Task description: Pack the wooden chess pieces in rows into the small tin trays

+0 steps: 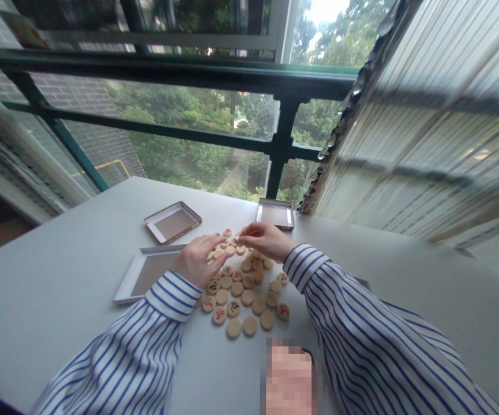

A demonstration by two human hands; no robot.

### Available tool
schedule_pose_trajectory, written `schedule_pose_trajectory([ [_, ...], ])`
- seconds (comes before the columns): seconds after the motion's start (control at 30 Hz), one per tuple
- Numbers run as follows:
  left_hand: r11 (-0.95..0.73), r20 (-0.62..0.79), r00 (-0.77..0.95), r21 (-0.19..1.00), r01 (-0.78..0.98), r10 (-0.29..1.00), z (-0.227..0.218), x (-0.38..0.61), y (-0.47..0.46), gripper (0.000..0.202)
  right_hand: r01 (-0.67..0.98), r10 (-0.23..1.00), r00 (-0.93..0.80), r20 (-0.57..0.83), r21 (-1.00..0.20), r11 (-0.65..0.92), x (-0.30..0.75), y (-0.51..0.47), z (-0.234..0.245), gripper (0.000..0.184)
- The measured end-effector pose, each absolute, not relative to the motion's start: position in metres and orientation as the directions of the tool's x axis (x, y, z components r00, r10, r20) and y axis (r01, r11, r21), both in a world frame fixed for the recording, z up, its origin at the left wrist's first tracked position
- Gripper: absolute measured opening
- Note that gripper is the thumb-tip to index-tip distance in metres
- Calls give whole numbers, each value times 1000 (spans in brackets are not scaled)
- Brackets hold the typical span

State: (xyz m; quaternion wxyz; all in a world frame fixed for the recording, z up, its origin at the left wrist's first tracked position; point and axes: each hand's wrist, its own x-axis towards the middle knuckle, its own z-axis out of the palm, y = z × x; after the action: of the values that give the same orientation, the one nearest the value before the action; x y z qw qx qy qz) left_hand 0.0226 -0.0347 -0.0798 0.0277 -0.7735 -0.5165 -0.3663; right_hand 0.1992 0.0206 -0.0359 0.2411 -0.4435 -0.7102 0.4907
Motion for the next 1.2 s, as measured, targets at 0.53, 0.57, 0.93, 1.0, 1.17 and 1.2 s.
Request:
schedule_pose_trajectory([
  [0.53,-549,669,214,341,763,712,-79,29,-35,21,344,853,-486,-189,-939,-12,192,7,-37,28],
  [0.57,-545,658,214,350,762,722,-79,28,-35,21,349,854,-484,-190,-937,-11,191,7,-36,27],
  [0.93,-383,373,257,318,867,892,-82,16,-34,24,354,877,-468,-109,-932,73,203,12,-47,20],
  [1.0,-380,334,279,294,877,901,-81,16,-35,25,389,881,-465,-88,-914,114,207,15,-51,19],
  [1.17,-354,269,286,253,900,920,-81,16,-34,23,561,898,-440,25,-773,296,215,15,-49,19],
  [1.2,-354,265,288,250,901,920,-82,16,-34,22,597,898,-438,50,-730,332,216,14,-48,19],
])
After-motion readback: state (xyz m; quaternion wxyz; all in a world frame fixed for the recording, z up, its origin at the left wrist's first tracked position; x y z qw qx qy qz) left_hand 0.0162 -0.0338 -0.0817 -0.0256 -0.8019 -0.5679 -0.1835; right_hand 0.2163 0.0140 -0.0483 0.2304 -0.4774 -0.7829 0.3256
